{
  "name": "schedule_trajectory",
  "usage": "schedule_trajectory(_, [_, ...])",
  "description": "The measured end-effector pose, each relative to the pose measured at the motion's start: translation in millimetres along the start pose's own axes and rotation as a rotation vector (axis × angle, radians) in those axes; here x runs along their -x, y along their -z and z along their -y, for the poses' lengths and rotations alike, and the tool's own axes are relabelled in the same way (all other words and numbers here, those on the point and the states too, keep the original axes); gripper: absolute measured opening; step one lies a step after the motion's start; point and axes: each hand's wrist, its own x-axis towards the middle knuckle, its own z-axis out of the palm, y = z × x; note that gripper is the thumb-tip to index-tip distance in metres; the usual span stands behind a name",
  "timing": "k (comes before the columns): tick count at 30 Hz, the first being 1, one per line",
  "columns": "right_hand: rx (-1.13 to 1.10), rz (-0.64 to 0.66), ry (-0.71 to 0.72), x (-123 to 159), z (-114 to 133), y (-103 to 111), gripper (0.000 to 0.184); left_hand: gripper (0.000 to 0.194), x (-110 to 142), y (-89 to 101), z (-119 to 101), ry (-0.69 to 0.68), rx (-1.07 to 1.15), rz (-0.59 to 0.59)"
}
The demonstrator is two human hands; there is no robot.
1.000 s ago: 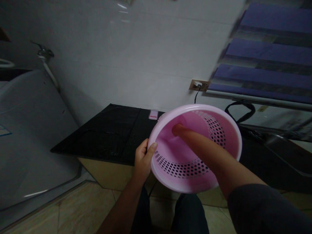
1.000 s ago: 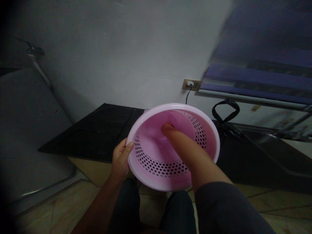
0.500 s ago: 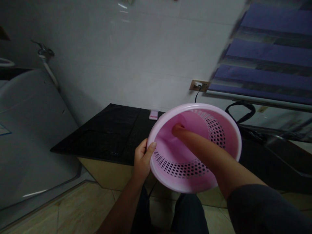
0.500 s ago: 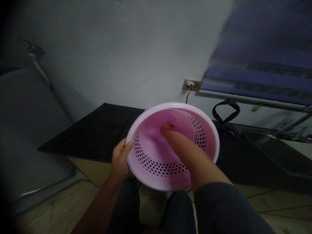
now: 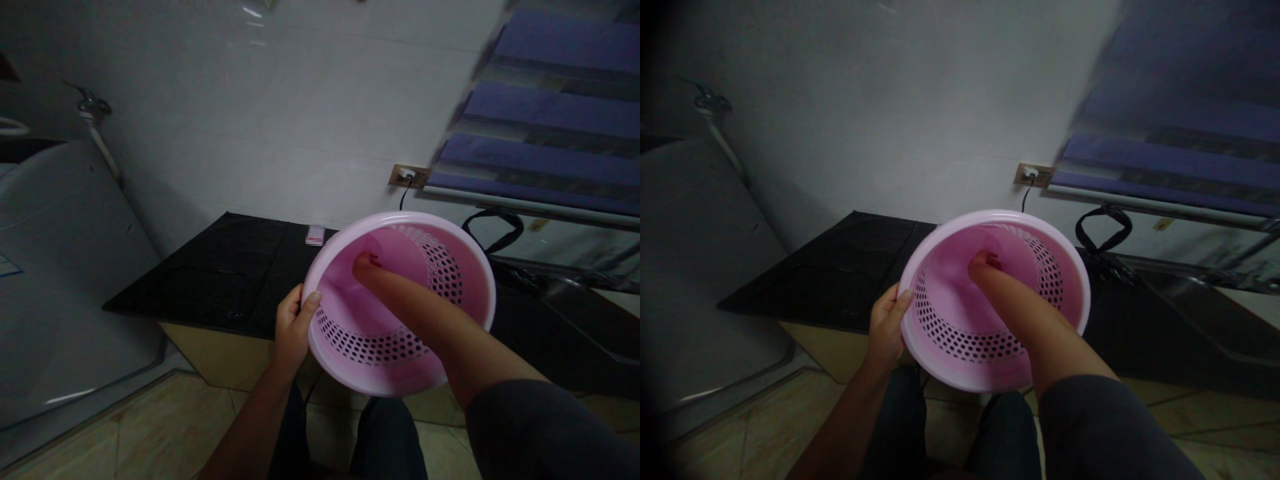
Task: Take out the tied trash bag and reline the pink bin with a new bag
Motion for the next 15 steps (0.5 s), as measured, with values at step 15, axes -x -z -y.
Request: schedule_trajectory(15, [0.095,0.068,-0.109,10.7,-2.6,-2.3,0.007,0.029,-1.1,0.4,0.6,0.000,0.002,-0.004])
